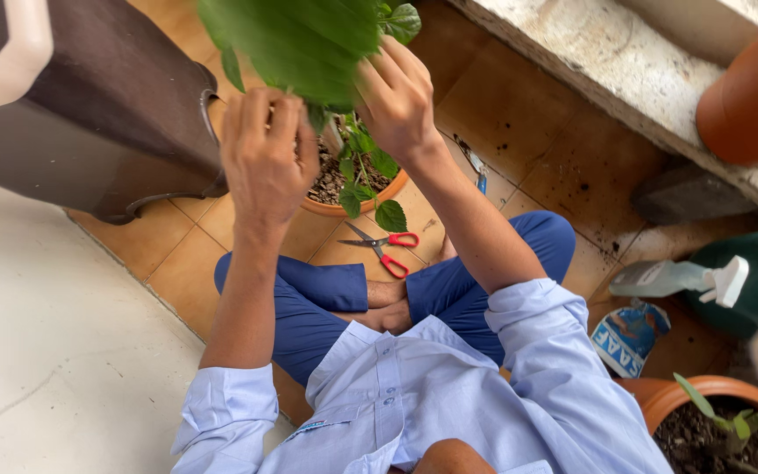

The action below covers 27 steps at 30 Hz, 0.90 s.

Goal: The person sits on a tiled balcony floor and prunes a potted plant using red-handled scissors. They trim leaves and small branches, then tie the plant's stem to a wooden stake using a string. The person also uses a small knife to loosen the soil around the base of the plant.

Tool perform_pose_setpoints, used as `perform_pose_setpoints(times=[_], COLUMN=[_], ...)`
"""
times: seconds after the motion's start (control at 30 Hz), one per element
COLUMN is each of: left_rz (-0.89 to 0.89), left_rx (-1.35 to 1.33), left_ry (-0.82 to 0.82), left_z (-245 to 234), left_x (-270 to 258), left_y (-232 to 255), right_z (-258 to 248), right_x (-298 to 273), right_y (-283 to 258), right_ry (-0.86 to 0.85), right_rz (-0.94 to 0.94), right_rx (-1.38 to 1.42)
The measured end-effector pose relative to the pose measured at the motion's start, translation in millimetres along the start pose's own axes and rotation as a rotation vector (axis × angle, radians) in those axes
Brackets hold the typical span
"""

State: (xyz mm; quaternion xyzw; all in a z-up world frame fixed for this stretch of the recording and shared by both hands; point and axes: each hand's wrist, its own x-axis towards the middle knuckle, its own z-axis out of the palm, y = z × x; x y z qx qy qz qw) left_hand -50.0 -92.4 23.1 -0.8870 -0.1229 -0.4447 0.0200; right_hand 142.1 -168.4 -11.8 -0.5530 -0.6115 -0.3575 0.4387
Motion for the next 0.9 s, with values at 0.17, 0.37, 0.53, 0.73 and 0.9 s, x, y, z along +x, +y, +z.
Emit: perform_pose_setpoints(times=[0.17,0.37,0.53,0.73,0.9], left_rz=[-0.059,-0.018,-0.074,-0.128,-0.196], left_rx=[0.003,-0.055,-0.182,-0.296,-0.321], left_ry=[0.006,0.119,0.188,0.251,0.304], left_z=[2,13,3,-5,-7], left_x=[-7,5,16,26,26], left_y=[4,21,29,13,-7], right_z=[-5,-14,-7,-3,-7], right_x=[-15,7,3,10,17], right_y=[18,18,16,24,16], right_ry=[-0.036,-0.074,-0.002,0.051,0.085], right_rz=[-0.180,-0.292,-0.029,0.171,0.256], right_rx=[-0.039,0.099,0.069,0.284,0.328])
